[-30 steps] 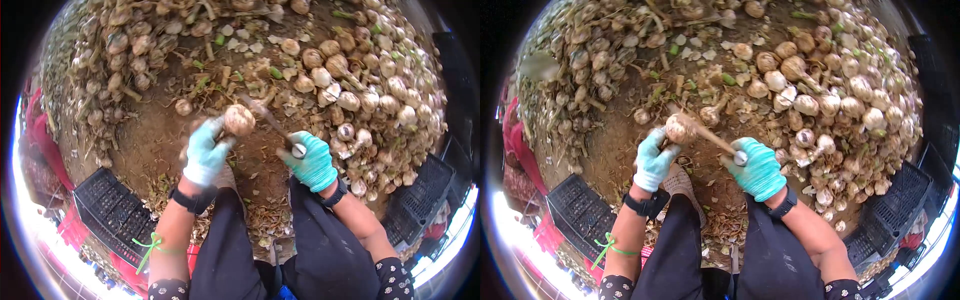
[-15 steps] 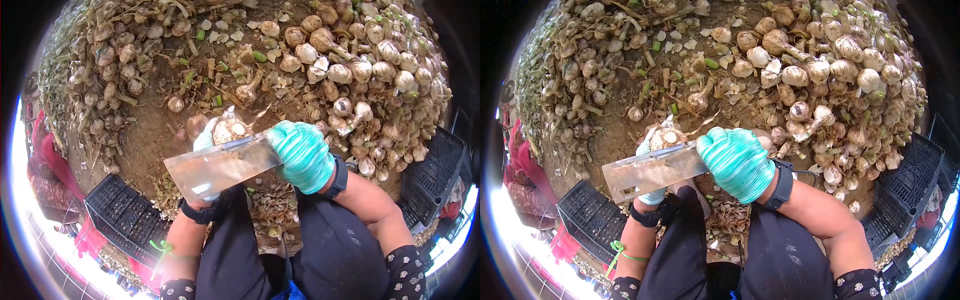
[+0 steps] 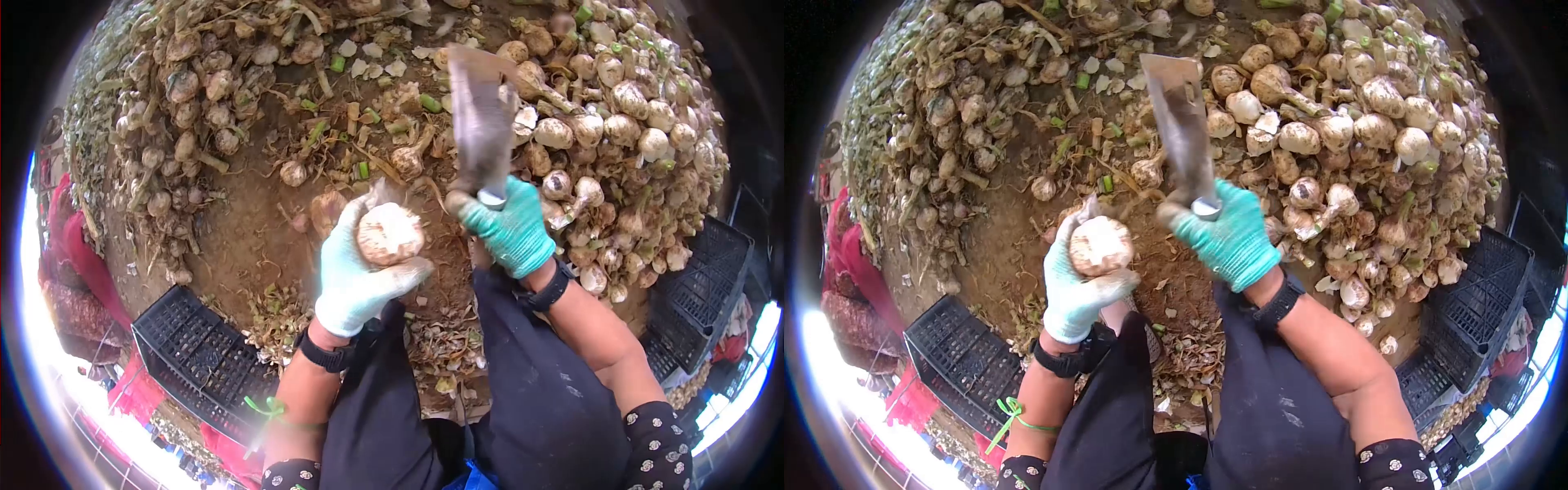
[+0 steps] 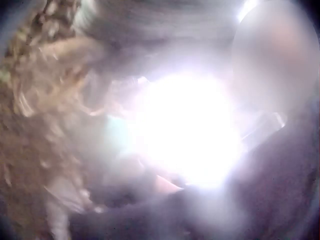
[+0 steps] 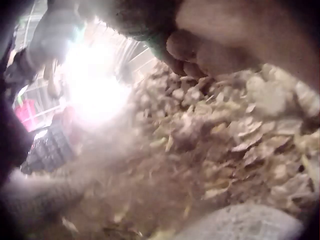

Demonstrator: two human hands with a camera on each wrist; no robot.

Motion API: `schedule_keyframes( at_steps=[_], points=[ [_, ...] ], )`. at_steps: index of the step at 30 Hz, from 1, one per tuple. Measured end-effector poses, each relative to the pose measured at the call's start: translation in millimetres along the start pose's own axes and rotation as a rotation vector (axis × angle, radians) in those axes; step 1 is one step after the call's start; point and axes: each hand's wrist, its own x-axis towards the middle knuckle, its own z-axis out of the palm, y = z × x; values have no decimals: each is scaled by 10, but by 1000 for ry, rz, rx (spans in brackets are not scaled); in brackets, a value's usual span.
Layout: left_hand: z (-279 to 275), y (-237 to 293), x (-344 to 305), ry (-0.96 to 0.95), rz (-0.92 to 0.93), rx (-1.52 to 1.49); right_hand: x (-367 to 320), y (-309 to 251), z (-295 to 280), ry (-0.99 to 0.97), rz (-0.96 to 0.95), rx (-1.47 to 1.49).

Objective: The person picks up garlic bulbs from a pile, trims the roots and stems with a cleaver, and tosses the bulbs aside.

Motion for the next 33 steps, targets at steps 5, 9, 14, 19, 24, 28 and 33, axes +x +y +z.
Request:
schedule_keyframes(
  at_steps=[5,9,14,19,24,28,33],
  points=[
    [-189,-196,34,-42,180,576,-48,-55,169,-349,282,352],
    [-317,-238,-21,154,-87,-267,-4,5,166,-362,-205,28],
    [-207,-53,3,82,-249,27,0,0,161,-233,-289,-388],
    [-359,-56,-63,66,-131,233,228,347,88,-230,-372,-847],
    [-146,108,113,162,-151,49,149,441,-48,102,-73,-555],
    [8,343,187,-477,129,63,194,561,-2,78,-19,-341],
    [-761,-227,418,353,-139,1506,200,535,-82,98,38,-206]
  ],
)
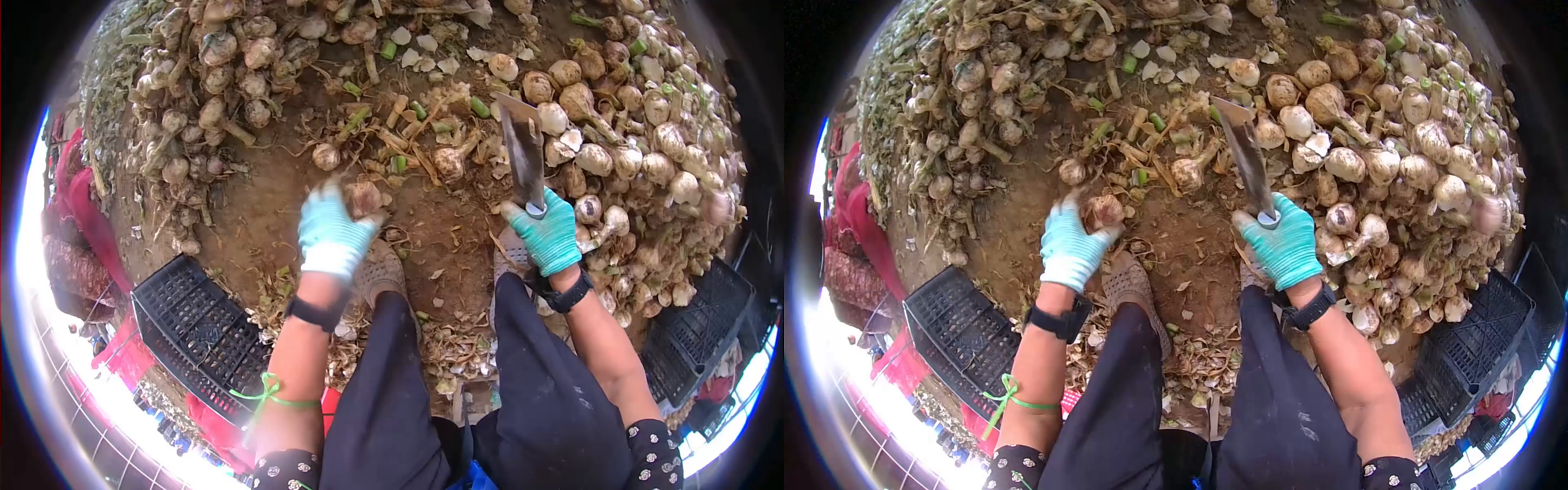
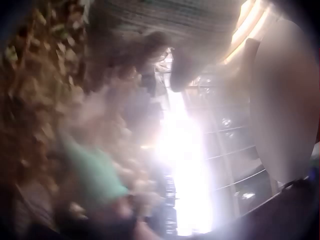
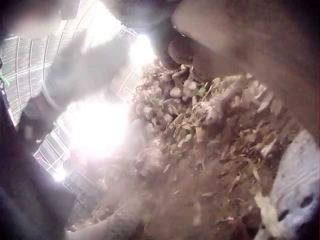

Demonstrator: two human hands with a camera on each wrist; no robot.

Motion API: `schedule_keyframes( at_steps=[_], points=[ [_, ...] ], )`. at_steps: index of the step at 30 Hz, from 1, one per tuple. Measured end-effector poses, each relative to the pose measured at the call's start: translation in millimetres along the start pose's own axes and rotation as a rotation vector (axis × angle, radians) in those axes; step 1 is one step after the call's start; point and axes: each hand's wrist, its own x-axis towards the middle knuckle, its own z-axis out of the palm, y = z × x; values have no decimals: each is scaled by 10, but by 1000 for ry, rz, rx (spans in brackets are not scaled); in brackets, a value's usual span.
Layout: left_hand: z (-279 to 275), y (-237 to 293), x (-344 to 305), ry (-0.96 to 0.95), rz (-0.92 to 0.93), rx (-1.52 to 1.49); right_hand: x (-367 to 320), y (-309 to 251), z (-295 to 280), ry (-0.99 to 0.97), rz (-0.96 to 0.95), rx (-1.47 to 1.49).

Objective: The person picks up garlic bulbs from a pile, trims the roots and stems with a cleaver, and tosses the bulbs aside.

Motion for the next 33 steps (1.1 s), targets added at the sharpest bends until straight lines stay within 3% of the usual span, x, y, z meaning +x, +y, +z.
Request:
schedule_keyframes(
  at_steps=[1,7,8,9,11,13,15,16,18,20,21,22,23,25,26,29,31,32,33],
  points=[
    [62,-43,62,-107,-232,-43,1,-2,17,2,-13,-26],
    [188,-138,224,-349,-203,-108,-102,-223,106,-174,-32,-156],
    [306,-264,172,-249,-87,-372,-123,-259,120,-173,-111,-204],
    [299,-254,98,-255,-76,-365,-147,-292,143,-169,-188,-250],
    [299,-200,-69,-312,-124,-1346,-203,-339,200,-148,-218,-262],
    [184,-122,-198,-411,-163,-1465,-226,-352,219,-202,-408,-429],
    [136,-100,-308,-577,-108,-1559,-268,-364,204,-206,-461,-498],
    [310,-172,-304,-466,61,-1453,-291,-384,193,-253,-507,-604],
    [246,-255,-265,-321,613,-560,-334,-427,169,-286,-630,-727],
    [119,-171,-372,-342,617,-429,-363,-474,164,-287,-689,-743],
    [93,-65,-430,-547,304,-1300,-379,-504,155,-285,-748,-763],
    [70,32,-471,-705,-127,-2138,-414,-566,151,-287,-774,-742],
    [40,119,-499,-713,-128,-2134,-428,-569,166,-283,-769,-742],
    [3,239,-537,-482,46,-1797,-443,-570,181,-234,-808,-696],
    [13,237,-537,-484,46,-1798,-440,-550,188,-219,-822,-659],
    [54,200,-527,-764,28,-2278,-371,-457,209,-284,-824,-630],
    [-48,272,-552,-766,72,-2195,-350,-409,232,-276,-828,-599],
    [-101,326,-584,-989,-205,-2257,-337,-367,250,-268,-831,-569],
    [-156,391,-616,-1208,-498,-2283,-248,-229,267,-110,-893,-689]
  ],
)
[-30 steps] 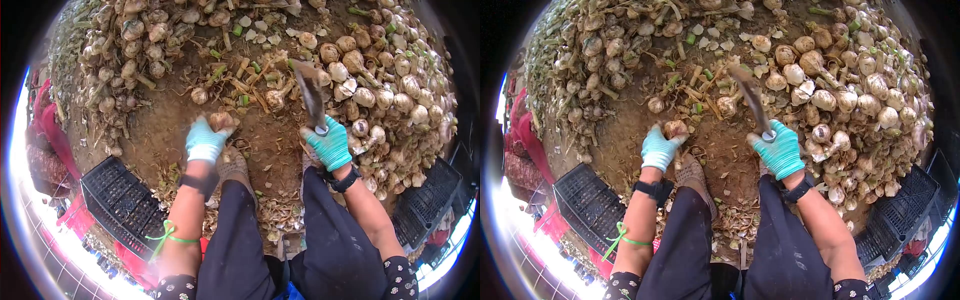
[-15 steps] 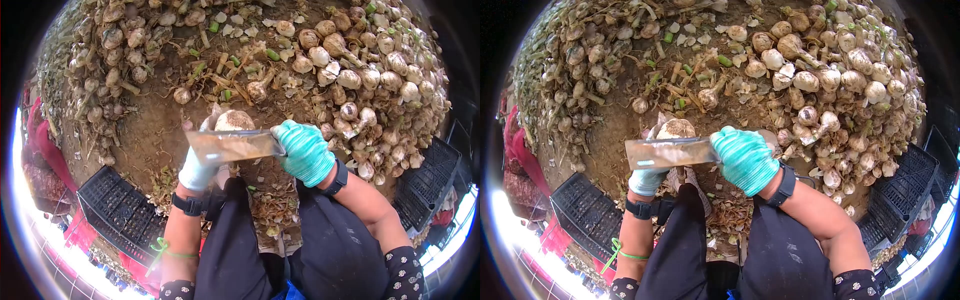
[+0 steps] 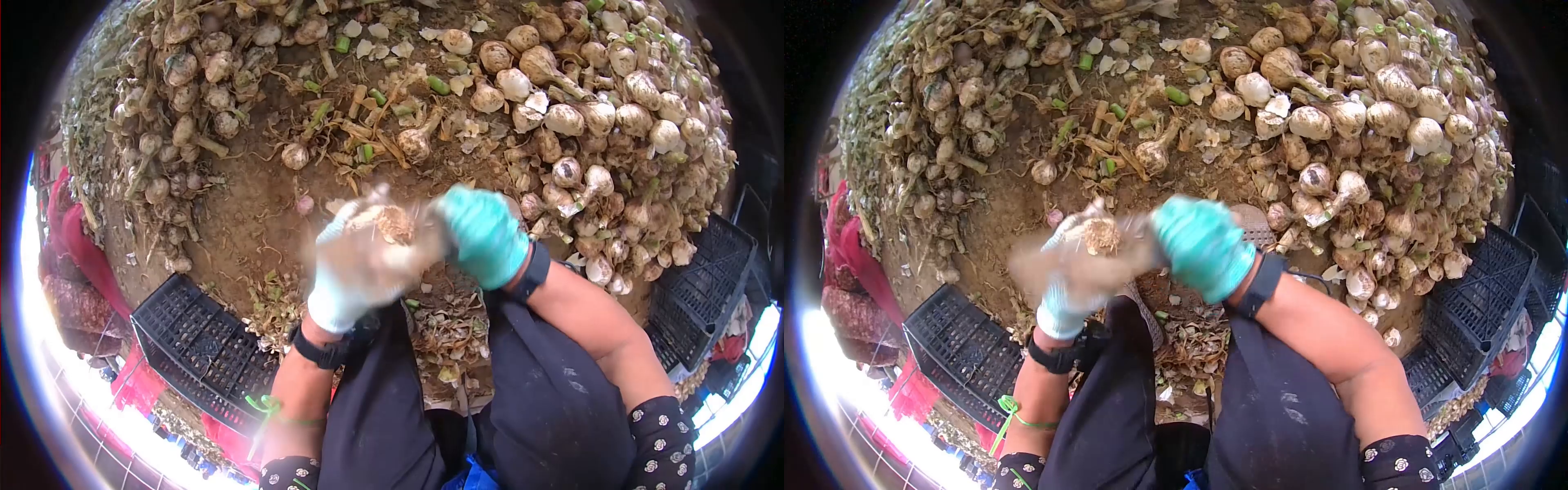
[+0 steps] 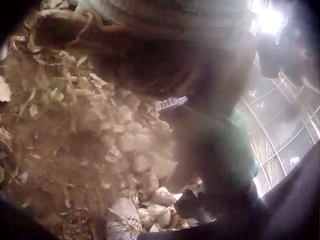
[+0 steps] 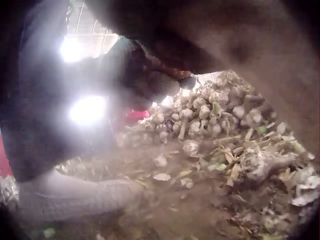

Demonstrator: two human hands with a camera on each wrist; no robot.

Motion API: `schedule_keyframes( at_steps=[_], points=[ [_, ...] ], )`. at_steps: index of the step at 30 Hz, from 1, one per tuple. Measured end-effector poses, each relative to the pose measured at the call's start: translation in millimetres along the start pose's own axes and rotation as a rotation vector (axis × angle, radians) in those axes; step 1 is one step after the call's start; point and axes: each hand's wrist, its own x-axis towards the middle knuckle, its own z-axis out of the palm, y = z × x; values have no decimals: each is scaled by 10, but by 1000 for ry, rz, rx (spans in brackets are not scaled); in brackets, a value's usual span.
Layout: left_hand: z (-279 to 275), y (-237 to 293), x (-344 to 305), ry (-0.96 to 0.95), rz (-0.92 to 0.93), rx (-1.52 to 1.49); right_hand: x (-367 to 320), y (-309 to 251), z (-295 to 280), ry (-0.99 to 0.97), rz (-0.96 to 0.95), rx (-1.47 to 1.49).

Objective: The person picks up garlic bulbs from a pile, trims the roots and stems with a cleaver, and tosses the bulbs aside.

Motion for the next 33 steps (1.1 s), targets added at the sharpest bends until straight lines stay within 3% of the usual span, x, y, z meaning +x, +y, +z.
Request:
schedule_keyframes(
  at_steps=[2,4,5,6,8,9,10,11,12,14,15,16,18,20,22,23,24,26,28,29,30,31,32,33],
  points=[
    [200,-61,14,84,-221,-172,-4,416,135,-188,492,21],
    [339,-168,29,311,17,395,-68,359,-51,182,548,99],
    [226,-116,27,168,302,782,-77,264,-205,183,628,250],
    [180,-63,29,127,646,1139,-73,181,-262,155,793,680],
    [133,-91,50,137,703,1189,-8,108,-271,-29,858,1004],
    [67,-72,81,108,737,1367,59,84,-345,-246,948,1142],
    [21,-53,122,70,760,1545,81,10,-359,-251,876,1388],
    [-11,-49,112,114,740,1700,86,-25,-338,-225,876,1404],
    [21,-95,100,115,736,1696,83,-46,-324,-208,873,1416],
    [64,-186,55,456,1005,1552,57,-111,-323,-82,782,1257],
    [-218,22,-65,237,838,888,89,-104,-414,-166,660,1140],
    [-126,13,-14,269,763,674,113,-89,-502,-212,520,1085],
    [-286,110,-36,185,360,437,131,-82,-474,-205,362,968],
    [55,22,-45,299,391,799,142,-101,-453,-215,429,1015],
    [36,5,-31,387,473,1021,134,-101,-422,-162,470,514],
    [-84,20,-20,378,621,1316,103,-102,-372,-53,316,474],
    [-130,34,-14,361,771,1611,92,-74,-335,-53,315,472],
    [-152,-15,-64,390,814,1556,69,19,-241,-182,144,139],
    [-109,49,-92,427,973,1899,14,267,-37,-186,273,120],
    [-30,65,-124,400,1054,1857,20,395,-34,-357,443,13],
    [5,82,-148,437,801,1402,-184,597,107,-197,471,60],
    [125,129,-105,493,789,1438,-149,461,-68,-8,622,258],
    [233,142,-40,548,769,1476,-123,405,-159,12,848,445],
    [262,67,72,282,845,1330,-134,449,-107,99,816,565]
  ],
)
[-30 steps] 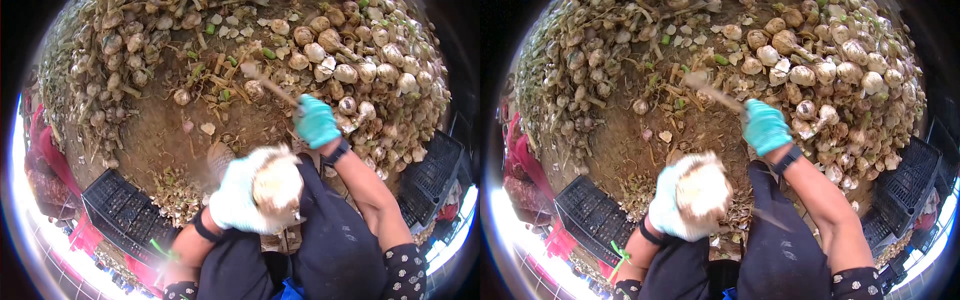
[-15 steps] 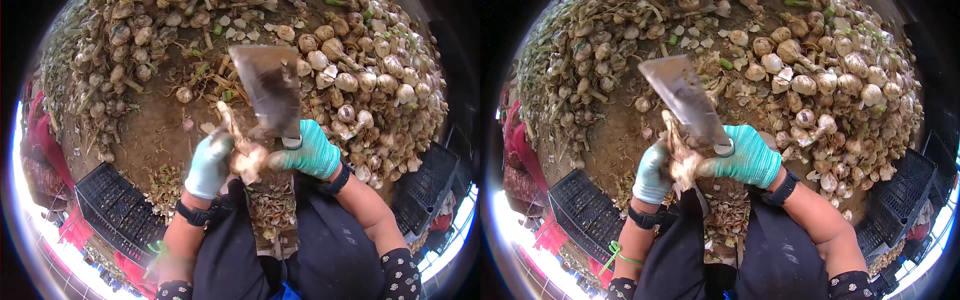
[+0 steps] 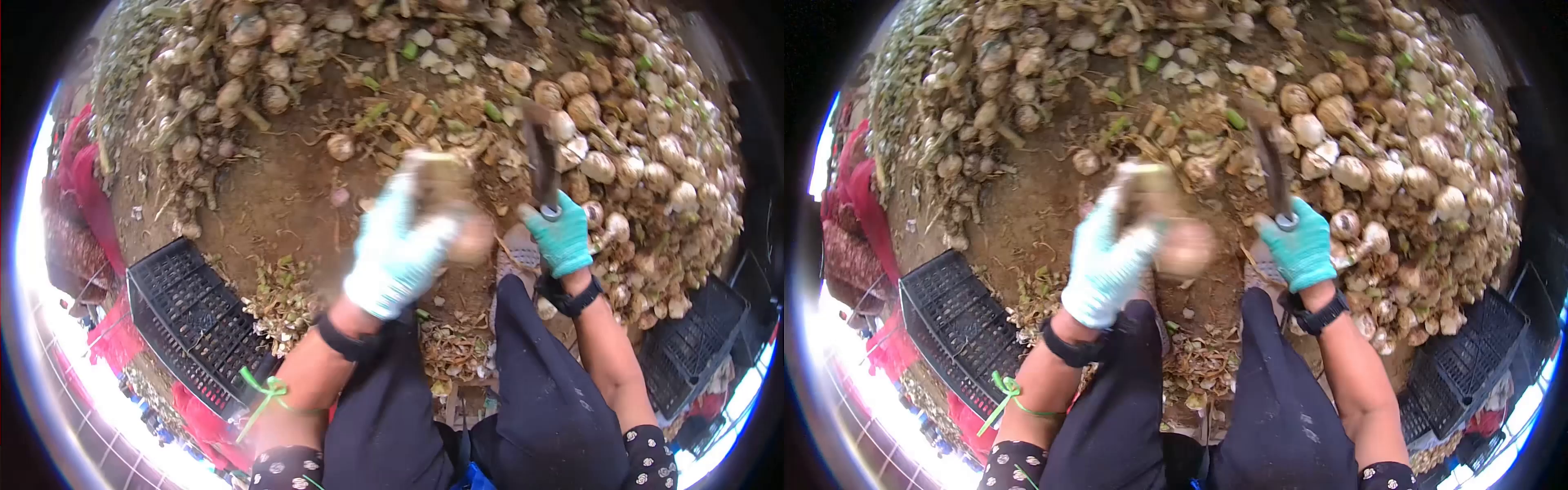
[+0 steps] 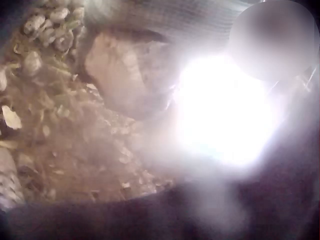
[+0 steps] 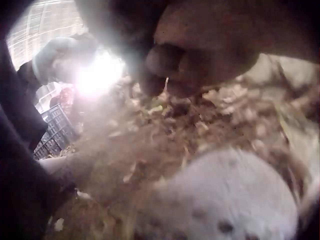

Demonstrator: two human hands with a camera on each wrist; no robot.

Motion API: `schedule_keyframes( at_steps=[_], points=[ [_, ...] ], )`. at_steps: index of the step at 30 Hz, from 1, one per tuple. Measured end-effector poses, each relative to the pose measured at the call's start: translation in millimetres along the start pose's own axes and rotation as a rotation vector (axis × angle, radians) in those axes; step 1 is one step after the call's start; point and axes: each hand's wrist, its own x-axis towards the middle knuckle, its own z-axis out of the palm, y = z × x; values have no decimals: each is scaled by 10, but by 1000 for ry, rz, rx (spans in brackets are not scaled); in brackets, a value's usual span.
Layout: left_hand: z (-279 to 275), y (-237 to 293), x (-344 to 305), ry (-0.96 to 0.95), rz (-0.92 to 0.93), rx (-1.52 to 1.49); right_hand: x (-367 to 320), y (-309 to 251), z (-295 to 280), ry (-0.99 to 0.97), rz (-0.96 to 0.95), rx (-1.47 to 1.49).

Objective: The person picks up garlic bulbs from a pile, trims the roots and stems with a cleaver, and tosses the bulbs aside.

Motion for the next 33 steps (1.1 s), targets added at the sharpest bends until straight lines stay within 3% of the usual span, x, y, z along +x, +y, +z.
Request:
schedule_keyframes(
  at_steps=[2,3,5,6,7,8,10,14,16,17,18,19,23,25,27,29,31,32,33],
  points=[
    [170,212,50,-275,-13,-421,-19,-3,61,40,-108,242],
    [195,447,62,-459,-171,-604,-4,-5,6,-28,28,281],
    [41,218,277,-266,69,-36,4,-60,-60,-76,213,165],
    [-99,-3,371,-19,189,413,17,-65,-78,-71,229,203],
    [-269,-335,510,191,188,640,19,-56,-63,-66,239,208],
    [-438,-282,563,260,-58,1026,19,-53,-42,-58,233,235],
    [-638,-397,854,353,-528,1290,49,16,-5,-72,215,224],
    [-919,-876,1047,261,-651,1092,103,-151,89,-146,200,198],
    [-863,-869,973,202,-404,1203,116,-221,104,-147,129,170],
    [-812,-866,904,193,-400,1201,116,-238,114,-145,59,145],
    [-710,-805,799,226,-202,1220,113,-216,145,-134,6,161],
    [-586,-720,696,256,-1,1224,93,-317,130,-151,70,147],
    [-162,-336,370,52,198,1009,95,-583,164,-161,-44,49],
    [-46,-302,299,68,237,920,79,-475,204,-375,40,114],
    [4,-332,257,76,195,745,-38,-491,212,-392,58,47],
    [26,-340,200,85,148,581,-129,-524,208,-432,132,160],
    [30,-331,134,2,-291,-338,-210,-564,191,-412,128,293],
    [-71,-457,91,-64,-533,-550,-240,-586,175,-430,165,332],
    [-35,-450,53,-63,-531,-549,-265,-602,176,-431,162,332]
  ],
)
